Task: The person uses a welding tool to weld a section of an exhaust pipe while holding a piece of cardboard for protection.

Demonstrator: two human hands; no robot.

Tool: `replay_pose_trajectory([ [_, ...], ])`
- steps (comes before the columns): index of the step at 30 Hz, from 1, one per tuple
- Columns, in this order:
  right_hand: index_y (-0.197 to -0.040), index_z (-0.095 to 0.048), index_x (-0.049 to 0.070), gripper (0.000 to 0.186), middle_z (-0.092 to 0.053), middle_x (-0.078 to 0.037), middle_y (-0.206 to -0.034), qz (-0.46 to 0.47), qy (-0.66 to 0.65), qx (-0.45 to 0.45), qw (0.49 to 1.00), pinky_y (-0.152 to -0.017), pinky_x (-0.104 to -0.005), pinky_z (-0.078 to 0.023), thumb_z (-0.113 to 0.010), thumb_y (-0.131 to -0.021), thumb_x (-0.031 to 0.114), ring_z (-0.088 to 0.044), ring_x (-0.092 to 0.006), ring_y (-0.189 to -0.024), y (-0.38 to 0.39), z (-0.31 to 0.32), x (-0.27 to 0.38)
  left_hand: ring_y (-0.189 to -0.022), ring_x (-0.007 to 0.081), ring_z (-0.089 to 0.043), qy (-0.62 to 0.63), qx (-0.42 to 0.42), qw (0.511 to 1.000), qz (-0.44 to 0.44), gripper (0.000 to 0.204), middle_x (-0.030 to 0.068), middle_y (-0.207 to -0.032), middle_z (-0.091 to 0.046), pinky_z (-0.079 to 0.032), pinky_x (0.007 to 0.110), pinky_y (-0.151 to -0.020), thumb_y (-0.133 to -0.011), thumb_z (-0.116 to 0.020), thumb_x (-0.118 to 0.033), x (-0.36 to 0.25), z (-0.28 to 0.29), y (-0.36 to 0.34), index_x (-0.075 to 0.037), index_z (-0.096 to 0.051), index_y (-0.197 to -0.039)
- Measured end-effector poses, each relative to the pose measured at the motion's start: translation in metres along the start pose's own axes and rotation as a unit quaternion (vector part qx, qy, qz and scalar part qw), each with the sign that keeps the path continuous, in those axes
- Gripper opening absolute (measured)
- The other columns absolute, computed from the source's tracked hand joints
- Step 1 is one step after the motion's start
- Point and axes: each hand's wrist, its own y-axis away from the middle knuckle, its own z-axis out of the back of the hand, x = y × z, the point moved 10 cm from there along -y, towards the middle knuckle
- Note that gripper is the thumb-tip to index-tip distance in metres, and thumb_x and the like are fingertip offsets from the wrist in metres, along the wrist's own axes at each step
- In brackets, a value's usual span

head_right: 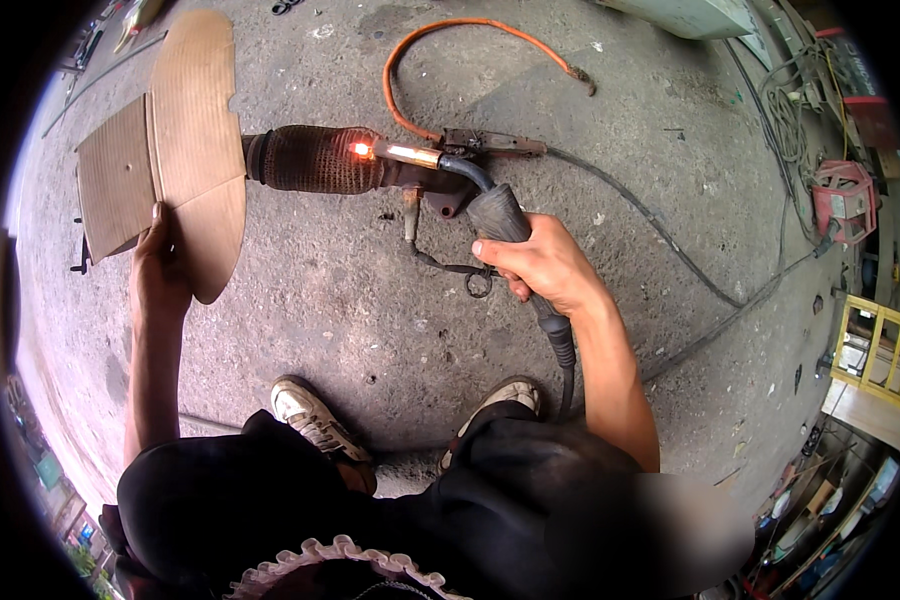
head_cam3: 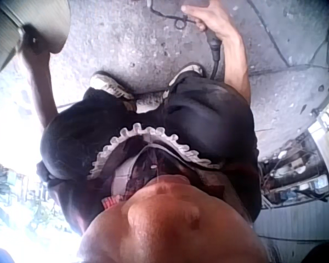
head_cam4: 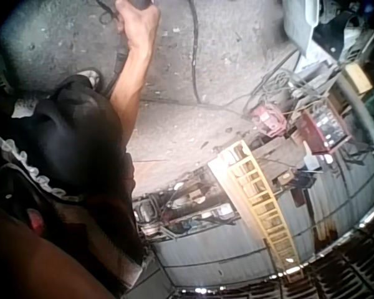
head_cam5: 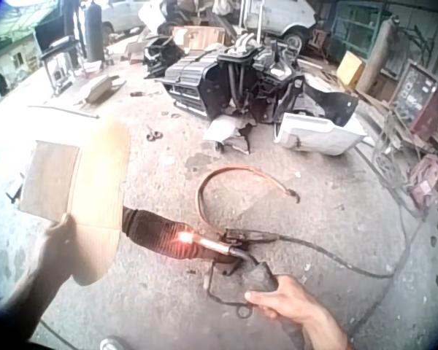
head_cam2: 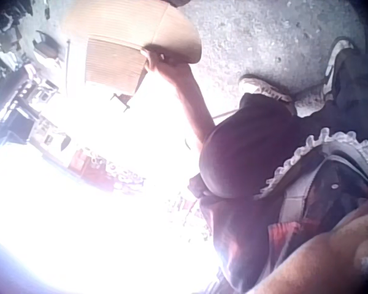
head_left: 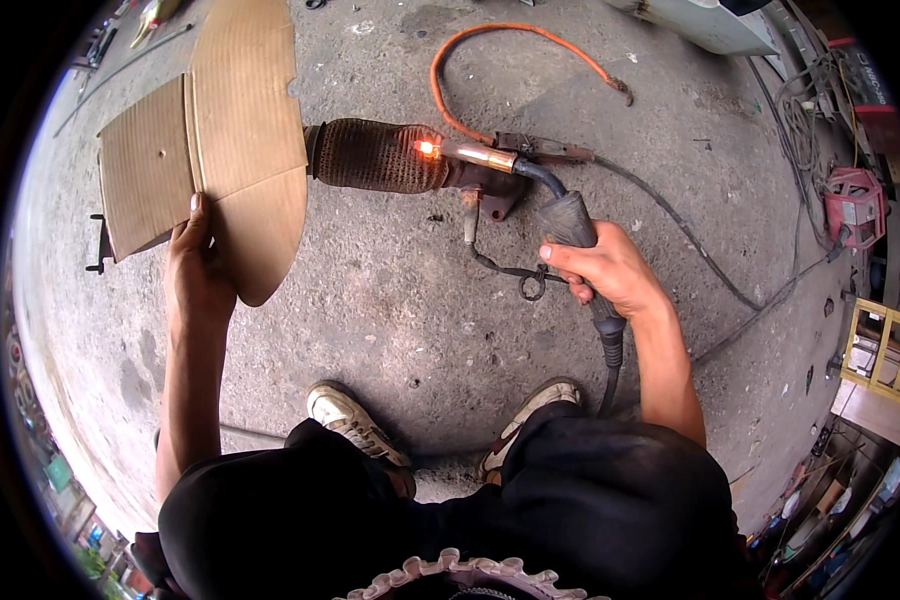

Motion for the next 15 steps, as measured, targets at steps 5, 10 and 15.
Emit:
replay_pose_trajectory([
  [5,-0.079,-0.058,0.005,0.023,-0.046,0.004,-0.059,0.001,0.005,0.003,1.0,-0.041,-0.0213,-0.034,-0.073,-0.081,0.022,-0.041,-0.004,-0.045,-0.001,0.0,-0.002,-0.086,0.0145,-0.06,-0.049,0.039,0.998,0.017,0.031,0.0076,-0.098,-0.061,-0.051,0.028,-0.075,-0.096,-0.057,-0.025,0.011,-0.025,0.018,0.001,-0.055,-0.112],
  [10,-0.078,-0.057,0.005,0.022,-0.046,0.004,-0.059,0.002,0.002,-0.001,1.0,-0.041,-0.0214,-0.034,-0.072,-0.081,0.021,-0.041,-0.0041,-0.045,0.0,0.0,0.0,-0.069,0.007,-0.055,-0.142,0.083,0.984,0.072,0.024,0.0011,-0.083,-0.059,-0.044,0.022,-0.06,-0.096,-0.058,-0.028,0.035,-0.043,0.034,-0.005,-0.056,-0.091],
  [15,-0.076,-0.056,0.006,0.022,-0.046,0.004,-0.058,0.001,-0.002,0.001,1.0,-0.041,-0.0216,-0.034,-0.071,-0.081,0.02,-0.041,-0.0042,-0.045,-0.001,-0.004,0.002,-0.066,0.0061,-0.054,-0.126,0.1,0.981,0.107,0.018,-0.0013,-0.077,-0.06,-0.042,0.022,-0.057,-0.093,-0.062,-0.023,0.055,-0.053,0.049,-0.005,-0.061,-0.094],
])
